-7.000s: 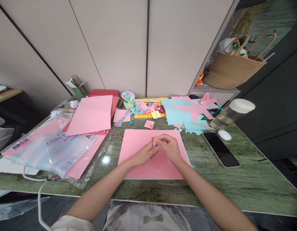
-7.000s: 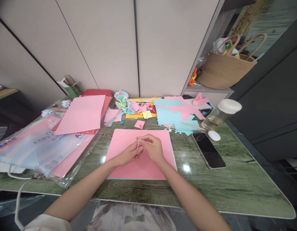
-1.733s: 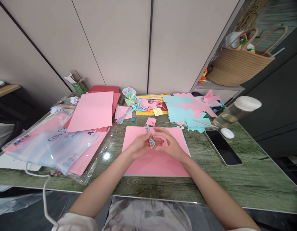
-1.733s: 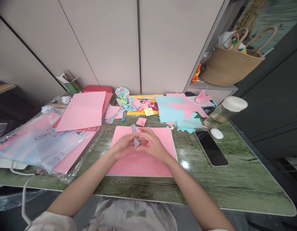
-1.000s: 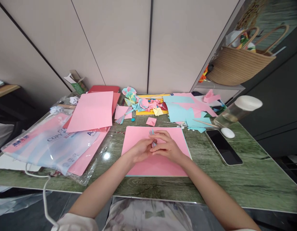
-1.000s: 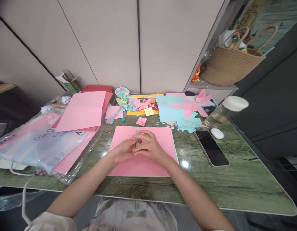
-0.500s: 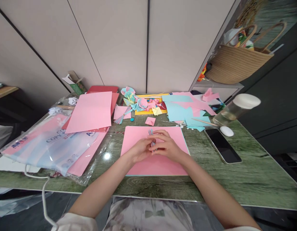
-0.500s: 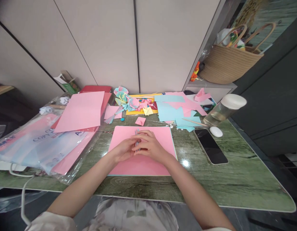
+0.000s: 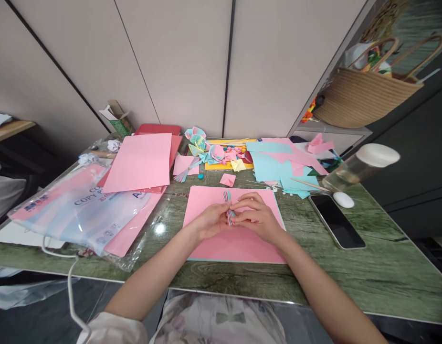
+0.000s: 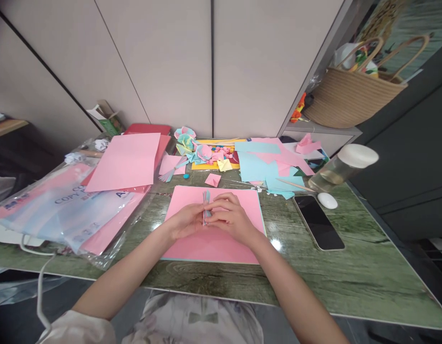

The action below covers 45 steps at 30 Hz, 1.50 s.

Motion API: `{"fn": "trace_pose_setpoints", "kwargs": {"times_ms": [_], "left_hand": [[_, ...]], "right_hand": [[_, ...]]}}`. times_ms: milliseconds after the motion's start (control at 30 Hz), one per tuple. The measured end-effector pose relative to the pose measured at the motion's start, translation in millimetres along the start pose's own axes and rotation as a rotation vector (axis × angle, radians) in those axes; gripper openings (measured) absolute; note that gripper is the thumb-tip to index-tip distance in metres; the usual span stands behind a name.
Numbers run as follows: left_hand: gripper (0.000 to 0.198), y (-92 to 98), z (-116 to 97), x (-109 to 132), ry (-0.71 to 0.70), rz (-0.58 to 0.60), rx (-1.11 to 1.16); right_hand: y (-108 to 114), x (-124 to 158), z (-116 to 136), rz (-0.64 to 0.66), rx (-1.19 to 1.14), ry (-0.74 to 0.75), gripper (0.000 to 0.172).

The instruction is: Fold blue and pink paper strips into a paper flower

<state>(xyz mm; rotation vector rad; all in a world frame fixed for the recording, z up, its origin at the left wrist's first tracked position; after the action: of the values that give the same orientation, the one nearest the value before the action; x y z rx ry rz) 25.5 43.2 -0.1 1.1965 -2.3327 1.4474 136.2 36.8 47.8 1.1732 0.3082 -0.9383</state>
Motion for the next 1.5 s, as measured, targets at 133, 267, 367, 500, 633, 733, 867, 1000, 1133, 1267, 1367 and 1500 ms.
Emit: {"fn": "trace_pose_setpoints", "kwargs": {"times_ms": [133,267,367,500,633,733,867,1000,1133,1267,1367,1500], "left_hand": [[0.020,-1.1,-1,0,-0.020,0.008,0.023],[0.015,2.0,0,-3,-0.022,-0.012,-0.011],[0.015,2.0,0,-4,-0.026,-0.002,-0.038],[0.019,-3.1,-1,-2,-0.042,0.028,-0.034],[0.021,-4.7,-2,0,-0.043,-0.006,-0.005],[0.022,-2.9,-1,1,-0.042,-0.020,0.016],[0.023,-0.1,2,-1,-0.042,-0.011,0.020],[0.023,1.4,0,-2,-0.069,-0.007,-0.031],[0.026,-1.8,-4,-1,-0.128,0.011,-0.140],[0.039,-10.2,-1,2,-0.147,0.010,-0.424],[0.044,-16.5,3,6,-0.169,-0.030,-0.718],[0.041,-22.8,5,10,-0.204,-0.059,-0.995]], "right_hand": [[-1,0,-1,-0.006,-0.004,-0.010,0.008],[-3,-2,0,0.005,0.019,-0.020,0.018],[-8,-2,3,-0.011,0.038,-0.003,0.020],[-11,-2,6,-0.052,0.047,0.018,0.010],[-11,-2,8,-0.072,0.036,0.027,0.006],[-10,-1,7,-0.076,0.034,0.033,0.006],[-13,3,4,-0.054,0.049,0.037,0.006],[-13,1,5,-0.012,0.006,0.008,0.006],[-5,-3,-2,-0.026,-0.199,-0.154,0.015],[7,7,-27,-0.287,-0.323,-0.472,0.017],[0,15,-38,-0.245,-0.477,-0.652,0.028],[-8,14,-33,-0.106,-0.594,-0.700,0.030]]}}
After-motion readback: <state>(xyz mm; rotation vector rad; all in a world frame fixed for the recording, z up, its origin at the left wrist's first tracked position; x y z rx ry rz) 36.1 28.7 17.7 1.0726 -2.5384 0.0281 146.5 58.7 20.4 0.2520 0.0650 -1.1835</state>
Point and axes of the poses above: each hand's wrist, its own x-axis away from the middle knuckle, its own y-axis out of the back of the hand, z = x × y, the point moved 5 cm from there along -x, towards the middle knuckle, and after that the axes turned 13 degrees about y, right-handed, at the moved point
